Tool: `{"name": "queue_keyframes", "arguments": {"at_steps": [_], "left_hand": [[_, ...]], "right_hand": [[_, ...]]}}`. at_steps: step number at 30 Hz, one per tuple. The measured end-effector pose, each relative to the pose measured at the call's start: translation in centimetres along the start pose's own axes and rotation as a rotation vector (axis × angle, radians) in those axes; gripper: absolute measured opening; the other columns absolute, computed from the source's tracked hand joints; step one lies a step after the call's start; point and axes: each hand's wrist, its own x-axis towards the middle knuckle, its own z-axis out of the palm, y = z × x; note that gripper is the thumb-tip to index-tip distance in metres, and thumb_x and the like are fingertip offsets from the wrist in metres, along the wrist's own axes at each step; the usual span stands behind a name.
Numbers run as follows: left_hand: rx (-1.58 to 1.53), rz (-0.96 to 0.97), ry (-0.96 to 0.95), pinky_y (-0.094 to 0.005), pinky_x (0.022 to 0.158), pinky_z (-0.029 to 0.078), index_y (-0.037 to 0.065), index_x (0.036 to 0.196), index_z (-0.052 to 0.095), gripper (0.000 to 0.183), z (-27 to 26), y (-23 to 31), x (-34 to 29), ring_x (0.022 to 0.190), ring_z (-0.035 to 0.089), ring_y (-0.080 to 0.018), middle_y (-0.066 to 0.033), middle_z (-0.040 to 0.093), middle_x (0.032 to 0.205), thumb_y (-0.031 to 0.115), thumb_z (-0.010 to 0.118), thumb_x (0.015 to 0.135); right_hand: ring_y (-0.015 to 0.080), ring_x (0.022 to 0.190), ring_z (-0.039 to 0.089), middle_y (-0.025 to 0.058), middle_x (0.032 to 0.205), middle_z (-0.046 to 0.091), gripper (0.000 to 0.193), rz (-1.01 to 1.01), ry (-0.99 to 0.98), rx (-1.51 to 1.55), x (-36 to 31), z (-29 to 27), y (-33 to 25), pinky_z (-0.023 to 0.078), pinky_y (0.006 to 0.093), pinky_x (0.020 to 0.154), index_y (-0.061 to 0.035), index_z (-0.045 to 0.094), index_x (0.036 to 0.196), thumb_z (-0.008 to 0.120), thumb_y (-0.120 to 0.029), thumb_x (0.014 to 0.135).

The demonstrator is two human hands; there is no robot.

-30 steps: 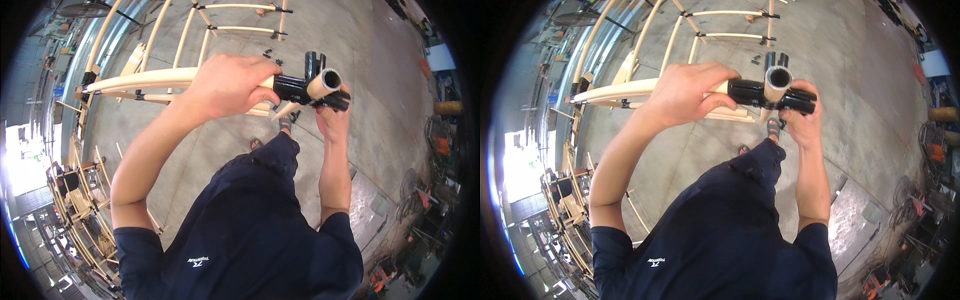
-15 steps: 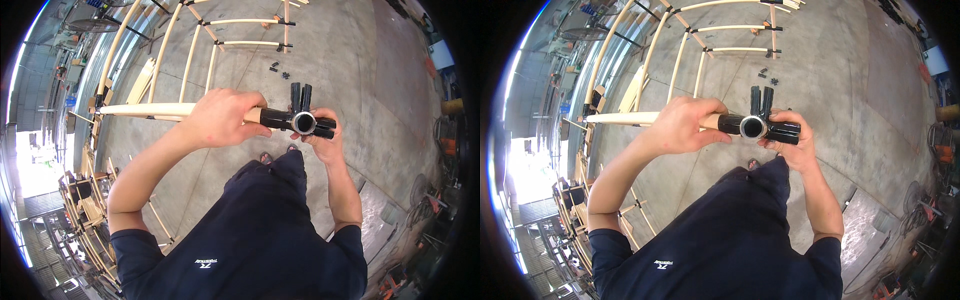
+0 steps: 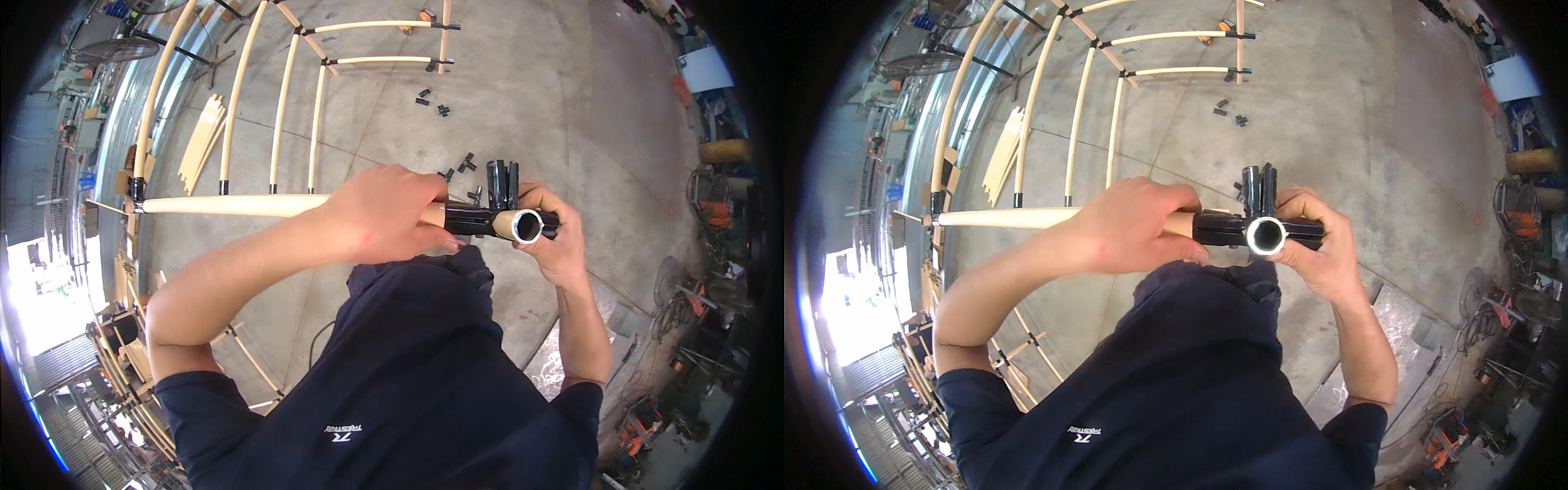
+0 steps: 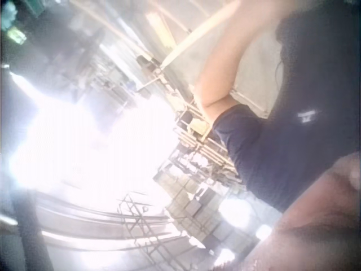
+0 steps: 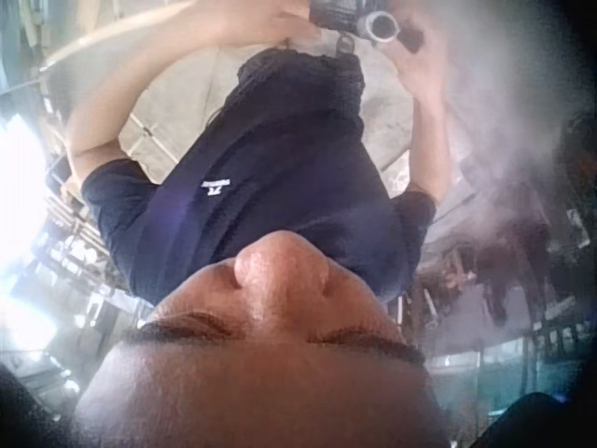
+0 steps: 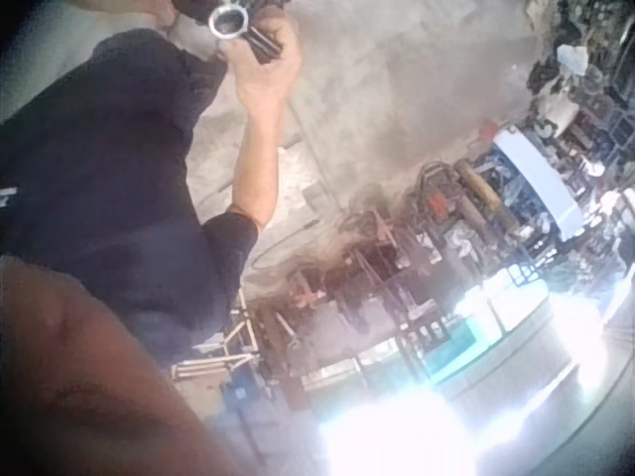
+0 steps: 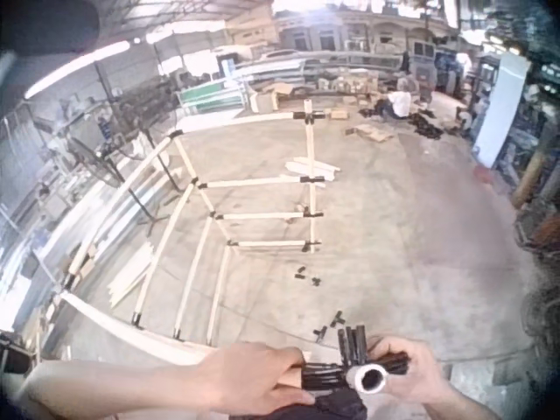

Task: The person assembles a light-colored tubular frame by fitting black plastic connectors onto the ends of the tubes and securing them using a power drill.

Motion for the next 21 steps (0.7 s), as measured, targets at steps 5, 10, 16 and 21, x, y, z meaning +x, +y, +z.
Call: {"name": "queue_keyframes", "arguments": {"at_steps": [5, 10, 16, 21], "left_hand": [[-0.324, -0.014, -0.355, -0.0346, 0.062, 0.047, 0.001, 0.089, 0.064, 0.039, -1.9, -1.8, 1.7, 0.066, 0.060, -0.0197, -0.0090, 0.063, 0.074, 0.039, 0.070, 0.092], [-0.634, -0.125, -0.382, -0.0285, 0.059, 0.042, 0.001, 0.088, 0.063, 0.041, -1.6, -2.1, 1.8, 0.065, 0.049, -0.0092, 0.0000, 0.057, 0.073, 0.037, 0.053, 0.105], [-0.654, -0.195, -0.460, -0.0279, 0.058, 0.041, 0.002, 0.091, 0.061, 0.041, -1.9, -1.5, 2.9, 0.065, 0.048, -0.0085, 0.0010, 0.055, 0.074, 0.038, 0.050, 0.107], [-0.505, -0.098, -0.336, -0.0308, 0.063, 0.045, 0.000, 0.104, 0.062, 0.032, -2.0, -1.2, 2.5, 0.070, 0.055, -0.0130, -0.0031, 0.060, 0.080, 0.032, 0.064, 0.100]], "right_hand": [[0.0139, 0.091, 0.058, 0.0087, 0.109, 0.063, 0.054, 0.079, 0.033, 0.014, -0.6, 0.4, 0.4, 0.047, 0.0270, 0.078, 0.0020, 0.062, 0.090, 0.074, -0.051, 0.089], [0.0131, 0.085, 0.053, 0.0089, 0.102, 0.062, 0.056, 0.013, -0.034, -0.237, -0.5, -0.6, -0.3, 0.045, 0.0283, 0.073, 0.0015, 0.058, 0.085, 0.059, -0.052, 0.100], [0.0114, 0.080, 0.051, 0.0065, 0.089, 0.061, 0.052, 0.072, -0.018, -0.175, -0.1, -0.4, -0.8, 0.043, 0.0280, 0.069, 0.0024, 0.057, 0.080, 0.055, -0.044, 0.104], [0.0085, 0.069, 0.049, 0.0000, 0.067, 0.056, 0.057, 0.265, 0.138, -0.190, 0.7, 1.3, -1.6, 0.041, 0.0283, 0.063, 0.0037, 0.063, 0.080, 0.052, -0.046, 0.105]]}}
